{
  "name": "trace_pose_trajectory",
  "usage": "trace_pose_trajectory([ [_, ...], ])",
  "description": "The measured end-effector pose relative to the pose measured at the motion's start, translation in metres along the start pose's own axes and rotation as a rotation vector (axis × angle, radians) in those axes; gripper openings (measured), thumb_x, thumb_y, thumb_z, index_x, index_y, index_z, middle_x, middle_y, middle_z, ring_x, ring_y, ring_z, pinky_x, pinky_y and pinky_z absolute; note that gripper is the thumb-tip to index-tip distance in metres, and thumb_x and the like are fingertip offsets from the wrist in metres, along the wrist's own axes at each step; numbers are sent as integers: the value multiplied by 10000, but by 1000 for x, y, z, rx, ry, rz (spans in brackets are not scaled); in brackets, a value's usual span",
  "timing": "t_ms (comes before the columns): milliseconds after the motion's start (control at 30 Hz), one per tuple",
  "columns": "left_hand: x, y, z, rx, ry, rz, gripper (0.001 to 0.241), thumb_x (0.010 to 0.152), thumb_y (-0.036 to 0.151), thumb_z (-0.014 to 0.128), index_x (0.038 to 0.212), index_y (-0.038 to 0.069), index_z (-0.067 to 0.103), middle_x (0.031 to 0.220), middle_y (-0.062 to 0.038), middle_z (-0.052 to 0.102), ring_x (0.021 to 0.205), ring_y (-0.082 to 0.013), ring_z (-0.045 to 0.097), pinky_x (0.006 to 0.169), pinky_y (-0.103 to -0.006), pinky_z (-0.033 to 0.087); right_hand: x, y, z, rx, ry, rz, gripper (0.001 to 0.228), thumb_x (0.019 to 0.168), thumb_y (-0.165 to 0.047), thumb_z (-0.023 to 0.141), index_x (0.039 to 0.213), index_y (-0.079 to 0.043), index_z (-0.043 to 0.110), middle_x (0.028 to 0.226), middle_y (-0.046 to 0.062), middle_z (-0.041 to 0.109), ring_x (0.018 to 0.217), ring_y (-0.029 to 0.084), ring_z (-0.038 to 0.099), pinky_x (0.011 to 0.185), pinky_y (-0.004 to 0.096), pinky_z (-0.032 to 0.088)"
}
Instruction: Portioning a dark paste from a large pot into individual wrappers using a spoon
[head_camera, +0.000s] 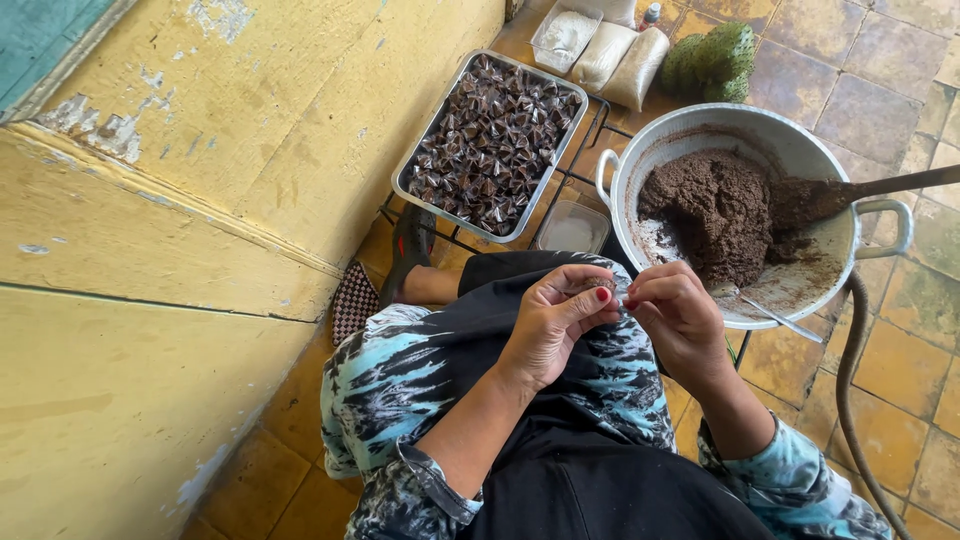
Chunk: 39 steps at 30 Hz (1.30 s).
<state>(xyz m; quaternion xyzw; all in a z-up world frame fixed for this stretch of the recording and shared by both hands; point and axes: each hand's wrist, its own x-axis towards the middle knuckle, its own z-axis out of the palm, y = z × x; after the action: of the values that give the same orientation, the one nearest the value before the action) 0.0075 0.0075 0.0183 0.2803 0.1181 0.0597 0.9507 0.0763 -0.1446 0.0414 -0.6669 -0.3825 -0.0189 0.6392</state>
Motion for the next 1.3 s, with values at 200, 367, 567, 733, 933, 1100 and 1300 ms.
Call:
trace_pose_trajectory([
  [200,-5,11,8,10,-50,-5,310,875,-40,766,1170,-94,685,973,-205,745,869,-255,770,738,-320,674,0,3,5,345,65,35,159,923,96,624,1062,19,616,980,174,604,884,214,656,808,318,581],
  [367,-6,9,4,-29,-79,-19,313,900,-39,741,1197,-110,679,1005,-240,743,889,-285,768,730,-336,675,-8,34,8,842,68,328,354,901,10,641,1237,-41,544,1209,222,597,1075,286,654,810,351,569],
  [567,-8,13,5,-84,-122,-15,305,906,-70,718,1205,-114,678,984,-261,740,896,-319,767,733,-350,673,3,27,36,1166,-1,434,465,906,-140,729,1295,-3,514,1423,290,515,1273,403,589,707,326,646],
  [733,-6,7,-2,-124,-155,17,300,917,-78,702,1208,-140,664,1094,-289,720,915,-356,760,718,-360,674,3,33,47,1288,-62,462,704,871,-296,819,1376,16,441,1468,359,421,1345,472,504,893,426,615],
  [933,-3,1,-6,-97,-174,66,272,918,-77,701,1179,-146,673,1138,-246,713,908,-329,762,700,-333,682,5,34,57,1305,-109,455,852,860,-456,811,1430,18,391,1469,335,439,1389,477,452,1056,562,473],
  [1100,-5,4,-1,-23,-202,183,284,903,-81,718,1168,-167,667,1147,-257,684,832,-293,752,707,-365,676,13,14,57,1156,-20,479,812,854,-438,775,1421,-3,389,1466,312,448,1378,470,460,1036,583,479],
  [1300,-12,21,16,71,-189,286,291,869,-108,737,1148,-171,684,1105,-261,658,805,-280,737,678,-388,666,18,-2,55,925,85,487,723,836,-380,698,1381,7,420,1474,293,459,1422,426,436,1066,556,452],
])
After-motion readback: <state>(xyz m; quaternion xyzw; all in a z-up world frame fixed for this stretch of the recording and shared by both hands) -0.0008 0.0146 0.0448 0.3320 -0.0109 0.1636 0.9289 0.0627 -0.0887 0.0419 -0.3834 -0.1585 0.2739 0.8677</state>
